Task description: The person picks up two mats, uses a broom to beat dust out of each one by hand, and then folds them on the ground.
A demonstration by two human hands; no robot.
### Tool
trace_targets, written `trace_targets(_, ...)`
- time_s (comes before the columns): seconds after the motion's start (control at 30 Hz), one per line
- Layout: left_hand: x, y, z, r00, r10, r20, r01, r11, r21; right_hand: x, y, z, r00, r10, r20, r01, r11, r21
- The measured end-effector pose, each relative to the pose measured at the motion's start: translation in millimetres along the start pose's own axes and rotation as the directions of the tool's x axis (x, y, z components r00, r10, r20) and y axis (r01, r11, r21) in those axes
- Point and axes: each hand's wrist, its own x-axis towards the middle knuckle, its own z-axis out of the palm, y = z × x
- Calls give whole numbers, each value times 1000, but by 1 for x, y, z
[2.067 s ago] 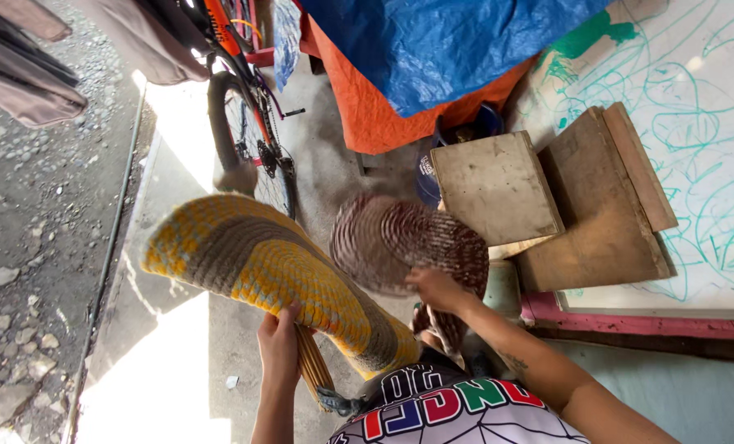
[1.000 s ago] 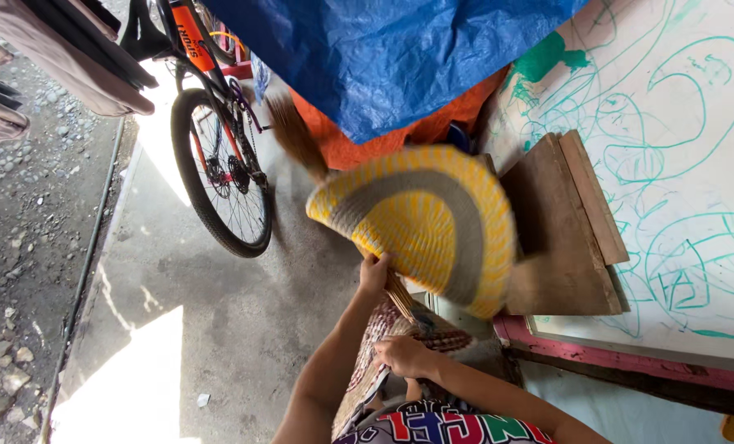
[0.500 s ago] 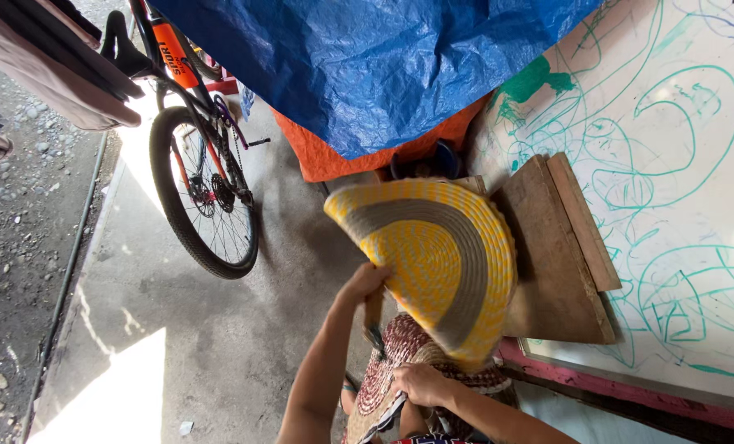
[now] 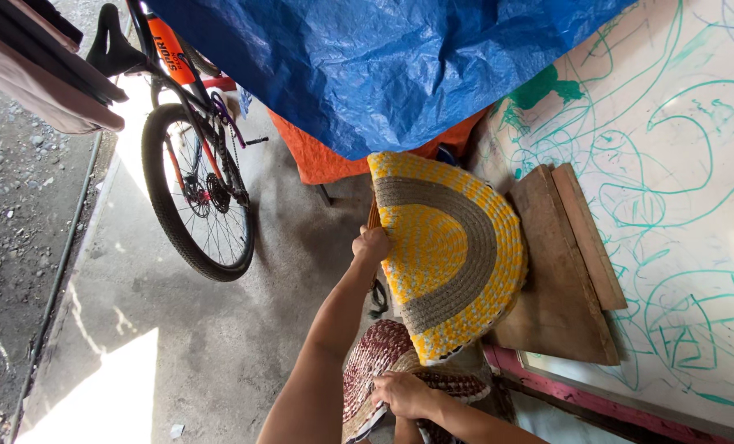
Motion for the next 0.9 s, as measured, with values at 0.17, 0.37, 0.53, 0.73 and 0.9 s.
trace_targets(0.17,20,-28,14,998,17,-62,-37,940,-340,7,-4,-2,998,-47,-33,47,999,-2)
trace_targets(0.37,39,-38,19,993,43,-108,-111,632,-767,-6,-13,-5,997,55,59,-58,996,64)
trace_targets(0.53,59,2,12,993,-61,-102,18,926,-378,0,-19,-10,999,-13,-31,16,995,97)
trace_targets(0.73,29,-80,-8,965,214,-152,-261,734,-626,6,-35,-29,990,48,131,-51,999,16)
trace_targets(0.9,-76,-207,-13,984,168,-67,-180,871,-457,25,-40,-47,983,96,158,-109,991,77)
